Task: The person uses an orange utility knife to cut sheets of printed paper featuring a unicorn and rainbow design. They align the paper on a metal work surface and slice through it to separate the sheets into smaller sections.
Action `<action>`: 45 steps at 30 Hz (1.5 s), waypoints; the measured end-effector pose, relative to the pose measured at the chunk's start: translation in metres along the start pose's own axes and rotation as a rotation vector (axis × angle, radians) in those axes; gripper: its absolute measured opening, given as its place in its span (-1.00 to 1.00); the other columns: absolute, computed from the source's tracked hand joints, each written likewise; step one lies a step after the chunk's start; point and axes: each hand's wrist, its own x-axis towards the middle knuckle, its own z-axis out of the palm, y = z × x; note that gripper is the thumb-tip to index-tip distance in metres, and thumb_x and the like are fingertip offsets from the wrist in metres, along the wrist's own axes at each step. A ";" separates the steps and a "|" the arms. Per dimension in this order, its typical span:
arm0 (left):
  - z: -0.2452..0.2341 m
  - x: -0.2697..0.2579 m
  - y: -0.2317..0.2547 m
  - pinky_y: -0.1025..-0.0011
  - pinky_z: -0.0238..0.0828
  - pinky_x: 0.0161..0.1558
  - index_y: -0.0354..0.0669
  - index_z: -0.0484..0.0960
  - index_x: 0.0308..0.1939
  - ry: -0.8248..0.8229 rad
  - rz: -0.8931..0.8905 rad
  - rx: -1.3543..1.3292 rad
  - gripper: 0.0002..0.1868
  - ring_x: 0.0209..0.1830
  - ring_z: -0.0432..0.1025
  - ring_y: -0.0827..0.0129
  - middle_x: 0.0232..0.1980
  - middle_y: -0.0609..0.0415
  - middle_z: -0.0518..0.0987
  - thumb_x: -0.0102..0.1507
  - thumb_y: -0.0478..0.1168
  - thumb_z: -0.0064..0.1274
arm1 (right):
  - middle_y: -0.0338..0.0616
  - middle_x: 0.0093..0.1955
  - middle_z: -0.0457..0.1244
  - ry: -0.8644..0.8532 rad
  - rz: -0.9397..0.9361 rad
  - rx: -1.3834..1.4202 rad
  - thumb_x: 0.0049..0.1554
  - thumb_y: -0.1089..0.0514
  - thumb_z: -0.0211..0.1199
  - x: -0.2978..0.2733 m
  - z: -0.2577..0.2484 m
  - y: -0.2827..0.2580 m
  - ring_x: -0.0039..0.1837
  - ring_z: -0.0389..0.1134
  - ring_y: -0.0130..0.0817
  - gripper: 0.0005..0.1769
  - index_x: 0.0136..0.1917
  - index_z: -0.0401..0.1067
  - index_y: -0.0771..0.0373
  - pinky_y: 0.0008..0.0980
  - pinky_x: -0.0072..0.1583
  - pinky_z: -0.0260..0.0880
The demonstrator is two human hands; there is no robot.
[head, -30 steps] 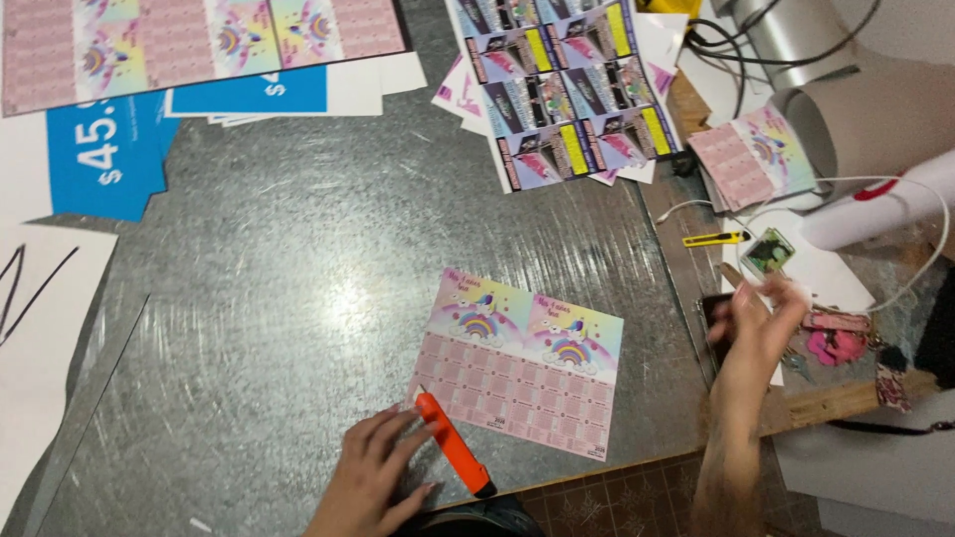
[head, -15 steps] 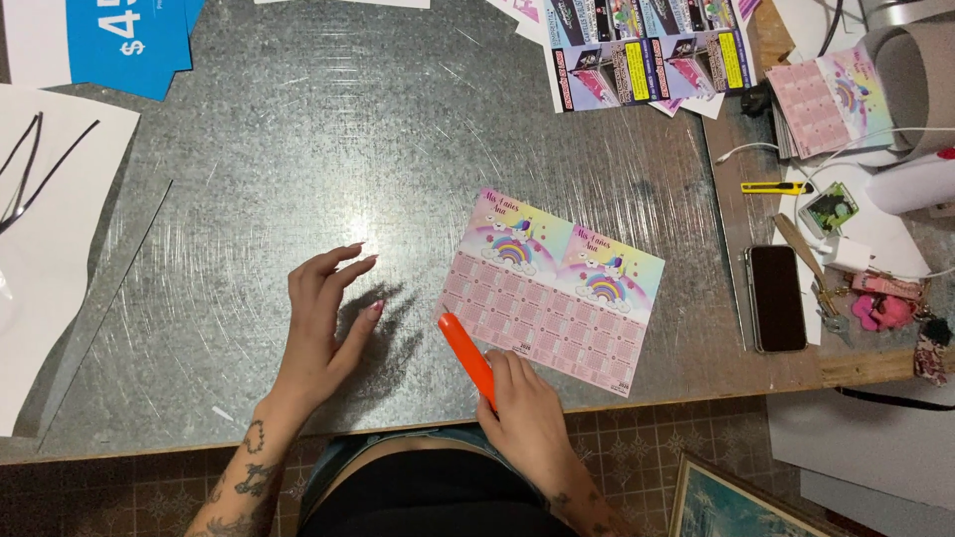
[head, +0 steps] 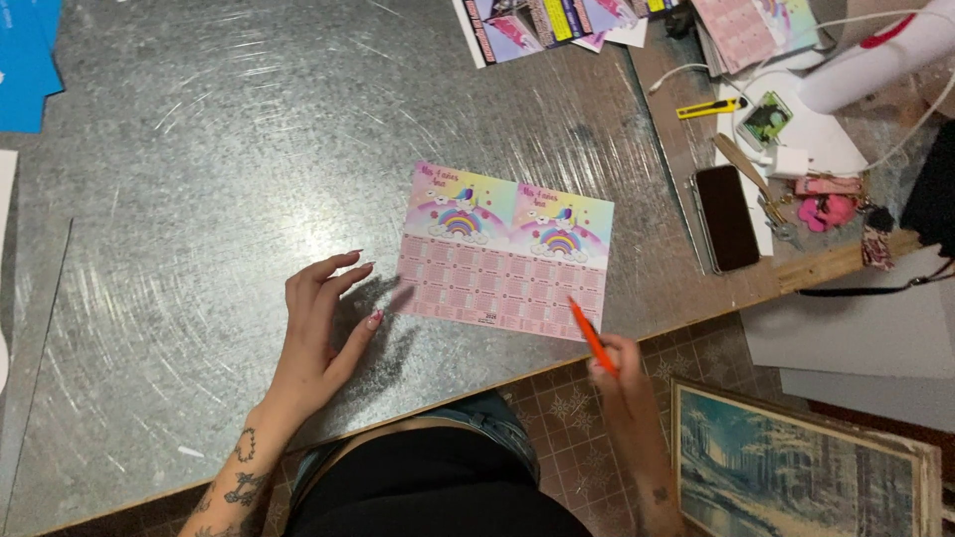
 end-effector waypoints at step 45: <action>-0.041 0.052 0.048 0.20 0.34 0.63 -0.12 0.45 0.54 0.164 0.321 0.143 -0.57 0.58 0.46 0.09 0.58 -0.07 0.46 0.59 -0.34 -0.24 | -0.06 0.06 0.20 0.612 -0.390 0.075 0.25 0.27 0.41 0.039 -0.039 0.083 -0.14 0.08 -0.48 -0.33 0.54 0.20 0.38 -0.53 -0.05 0.13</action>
